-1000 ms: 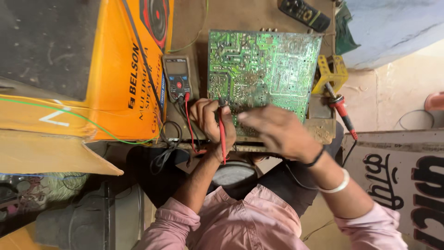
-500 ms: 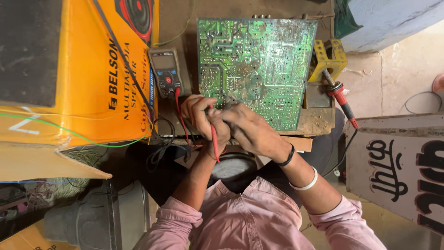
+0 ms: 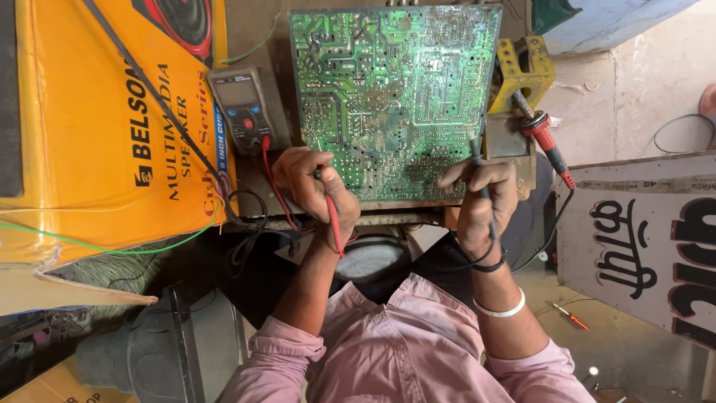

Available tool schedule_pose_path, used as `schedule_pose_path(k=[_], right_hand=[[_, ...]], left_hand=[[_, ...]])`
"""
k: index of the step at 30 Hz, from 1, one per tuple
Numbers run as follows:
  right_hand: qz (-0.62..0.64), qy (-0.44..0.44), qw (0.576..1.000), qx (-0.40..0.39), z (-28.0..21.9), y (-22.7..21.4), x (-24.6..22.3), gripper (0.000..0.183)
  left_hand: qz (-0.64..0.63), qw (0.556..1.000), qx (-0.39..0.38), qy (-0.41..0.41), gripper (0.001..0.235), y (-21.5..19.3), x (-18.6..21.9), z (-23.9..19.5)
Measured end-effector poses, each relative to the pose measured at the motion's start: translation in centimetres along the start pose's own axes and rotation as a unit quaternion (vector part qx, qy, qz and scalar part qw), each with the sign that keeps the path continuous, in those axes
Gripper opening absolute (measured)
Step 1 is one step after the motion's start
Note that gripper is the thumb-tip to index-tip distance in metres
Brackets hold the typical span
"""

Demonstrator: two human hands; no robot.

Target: The person uses a multimeter to test various points on a green circuit board clamped to a workbench. They move the red and black probes across different solder joints and traces while observing the multimeter display.

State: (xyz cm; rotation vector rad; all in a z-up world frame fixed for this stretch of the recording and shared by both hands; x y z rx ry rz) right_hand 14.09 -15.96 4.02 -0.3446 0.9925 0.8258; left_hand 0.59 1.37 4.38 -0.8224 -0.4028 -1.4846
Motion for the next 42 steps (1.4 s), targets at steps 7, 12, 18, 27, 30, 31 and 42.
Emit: schedule_pose_path(k=[7,12,18,27,30,31,42], right_hand=[[-0.169,-0.021,0.983,-0.065,3.2,0.9,-0.7,0.073],[-0.269,0.027,0.963,-0.005,4.2,1.7,0.0,0.041],[-0.315,0.002,0.949,-0.014,3.4,1.4,0.3,0.018],[-0.268,-0.044,0.962,0.023,2.8,0.9,0.9,0.007],[-0.241,-0.024,0.97,0.02,2.5,0.5,1.0,0.007],[-0.235,-0.022,0.972,0.017,2.5,0.5,1.0,0.007],[-0.244,-0.011,0.97,-0.01,2.8,0.7,0.6,0.009]], left_hand=[[0.004,1.0,-0.004,-0.001,0.037,-0.1,0.0,-0.1],[0.004,1.0,-0.008,0.008,0.033,0.0,0.1,0.1],[0.007,1.0,-0.015,0.005,0.028,-0.2,0.1,-0.2],[0.012,1.0,-0.022,0.0,0.027,-0.2,0.2,0.0],[0.014,1.0,-0.022,-0.007,0.026,-0.2,0.3,0.0],[0.014,1.0,-0.02,-0.002,0.025,-0.2,0.3,0.0],[0.012,1.0,-0.026,-0.003,0.022,-0.3,0.2,0.0]])
Point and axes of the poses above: each hand's wrist, its own z-axis towards the middle knuckle, its own y-axis out of the palm, x = y × z, the point moved 3 cm from there along z, towards the middle knuckle, and after that the axes turned 5 degrees about -x, right-handed, at the moved point
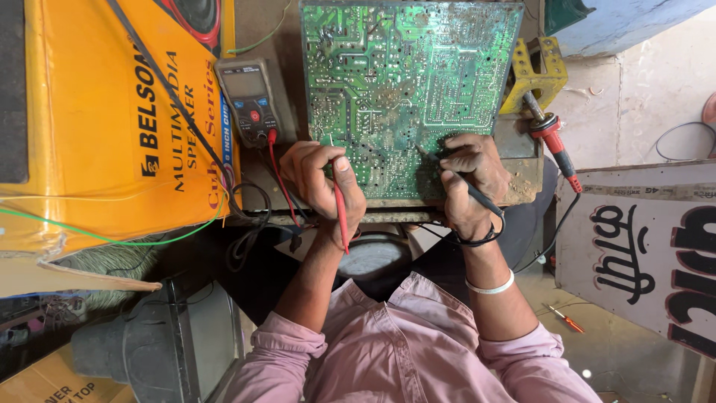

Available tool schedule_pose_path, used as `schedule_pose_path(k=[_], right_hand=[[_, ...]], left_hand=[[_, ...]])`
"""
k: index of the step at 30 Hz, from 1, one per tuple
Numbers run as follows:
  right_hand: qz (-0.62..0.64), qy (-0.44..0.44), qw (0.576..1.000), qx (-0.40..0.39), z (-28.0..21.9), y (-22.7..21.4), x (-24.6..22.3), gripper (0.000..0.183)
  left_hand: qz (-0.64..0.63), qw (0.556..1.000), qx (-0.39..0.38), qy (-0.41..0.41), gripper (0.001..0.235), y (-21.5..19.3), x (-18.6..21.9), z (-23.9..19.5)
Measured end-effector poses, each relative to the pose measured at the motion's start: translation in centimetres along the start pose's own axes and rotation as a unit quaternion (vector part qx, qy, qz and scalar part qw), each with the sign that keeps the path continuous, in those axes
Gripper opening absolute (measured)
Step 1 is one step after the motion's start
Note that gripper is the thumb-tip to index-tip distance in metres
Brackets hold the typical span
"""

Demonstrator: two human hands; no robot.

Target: The person uses a multimeter to test various points on a green circuit board clamped to a workbench. They move the red and black probes across different solder joints and traces while observing the multimeter display.

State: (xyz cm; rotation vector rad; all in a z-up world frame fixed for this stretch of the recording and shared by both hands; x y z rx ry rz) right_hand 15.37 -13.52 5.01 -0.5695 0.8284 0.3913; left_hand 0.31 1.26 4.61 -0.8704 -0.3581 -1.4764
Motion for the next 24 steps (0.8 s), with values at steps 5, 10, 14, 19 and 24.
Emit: schedule_pose_path(k=[5,10,14,19,24], right_hand=[[-0.02,0.02,1.0,-0.002,0.03,0.04,0.06,0.013],[-0.033,0.013,0.999,0.009,-0.07,-0.04,0.17,0.015],[-0.029,-0.001,0.999,0.023,0.09,0.13,0.29,0.015],[-0.027,-0.006,0.999,0.03,0.07,0.27,0.48,0.012],[-0.029,0.006,0.999,0.016,0.01,0.19,0.43,0.007]], left_hand=[[-0.004,1.0,0.002,-0.003,0.024,0.12,-0.02,0.01],[-0.003,1.0,0.005,-0.002,0.025,0.1,-0.02,0.06],[-0.002,1.0,0.007,0.0,0.026,0.08,0.0,0.29],[0.002,1.0,0.001,-0.003,0.025,0.03,0.01,0.17],[0.001,1.0,-0.006,-0.004,0.025,-0.06,0.04,0.12]])
Point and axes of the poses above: each hand's wrist, its own z-axis towards the middle knuckle, its own y-axis out of the palm, x = y × z, the point moved 3 cm from there along z, towards the middle knuckle, and after that the axes turned 5 degrees about -x, right-handed, at the moved point
